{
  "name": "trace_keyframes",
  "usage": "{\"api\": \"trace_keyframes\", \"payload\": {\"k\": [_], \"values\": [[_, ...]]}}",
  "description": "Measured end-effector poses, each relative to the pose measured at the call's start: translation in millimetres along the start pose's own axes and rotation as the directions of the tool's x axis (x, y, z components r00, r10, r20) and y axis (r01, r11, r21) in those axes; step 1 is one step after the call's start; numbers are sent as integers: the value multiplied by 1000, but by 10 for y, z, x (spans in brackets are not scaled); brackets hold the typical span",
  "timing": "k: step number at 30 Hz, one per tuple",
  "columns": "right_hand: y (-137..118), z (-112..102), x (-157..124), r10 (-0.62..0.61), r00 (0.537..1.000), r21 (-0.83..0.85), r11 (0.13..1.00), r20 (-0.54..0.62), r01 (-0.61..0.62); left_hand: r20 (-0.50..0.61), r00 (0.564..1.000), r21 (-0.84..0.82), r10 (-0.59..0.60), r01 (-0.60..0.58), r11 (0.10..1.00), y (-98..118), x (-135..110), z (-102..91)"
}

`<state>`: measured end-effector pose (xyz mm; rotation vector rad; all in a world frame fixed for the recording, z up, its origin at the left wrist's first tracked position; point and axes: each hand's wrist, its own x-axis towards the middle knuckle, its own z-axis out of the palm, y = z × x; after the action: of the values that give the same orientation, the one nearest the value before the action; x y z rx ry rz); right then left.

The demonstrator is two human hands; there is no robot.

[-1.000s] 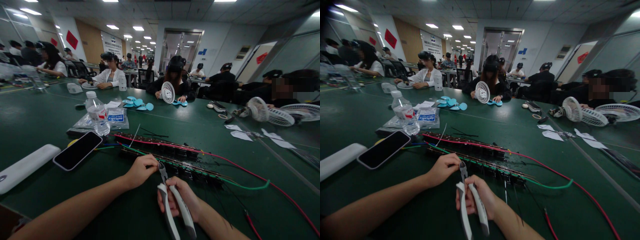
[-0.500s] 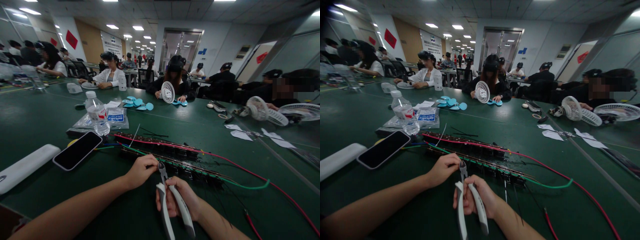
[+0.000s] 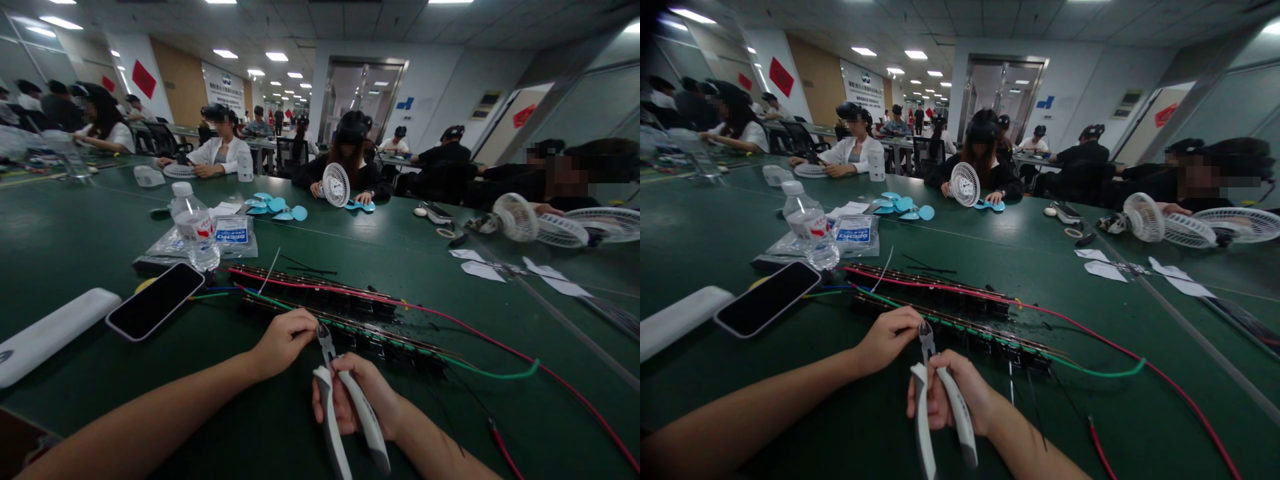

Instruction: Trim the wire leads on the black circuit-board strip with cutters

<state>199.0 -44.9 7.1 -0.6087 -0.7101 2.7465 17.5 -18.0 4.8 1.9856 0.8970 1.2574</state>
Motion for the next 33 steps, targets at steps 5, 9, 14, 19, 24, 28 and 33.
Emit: {"api": "trace_keyframes", "payload": {"k": [5, 9, 14, 19, 24, 28, 33], "values": [[-8, -2, 1, 8, 1000, 4, 1000, 21, -9, 4, 1000, -2, -13, 13, 1000, 3, 5, -9], [-6, 3, 0, 7, 1000, 16, 1000, 11, -7, 11, 1000, -6, -6, 6, 1000, 6, 7, -9], [-5, 8, -2, 13, 1000, 13, 1000, 15, -14, 10, 1000, -7, -14, 14, 1000, -8, 8, -4], [-4, -11, -4, 21, 1000, 20, 1000, 4, -21, 15, 1000, -6, -21, 21, 1000, -1, 11, -11], [-4, -21, 4, 15, 1000, 16, 1000, 25, -15, 14, 1000, -18, -17, 17, 1000, 0, 14, -13], [-4, -20, 3, 19, 999, 18, 1000, 29, -20, 16, 1000, -24, -12, 13, 1000, -9, 12, -11], [0, -23, -5, 21, 1000, 22, 1000, 16, -21, 19, 1000, -24, -7, 7, 1000, -13, 7, -11]]}}
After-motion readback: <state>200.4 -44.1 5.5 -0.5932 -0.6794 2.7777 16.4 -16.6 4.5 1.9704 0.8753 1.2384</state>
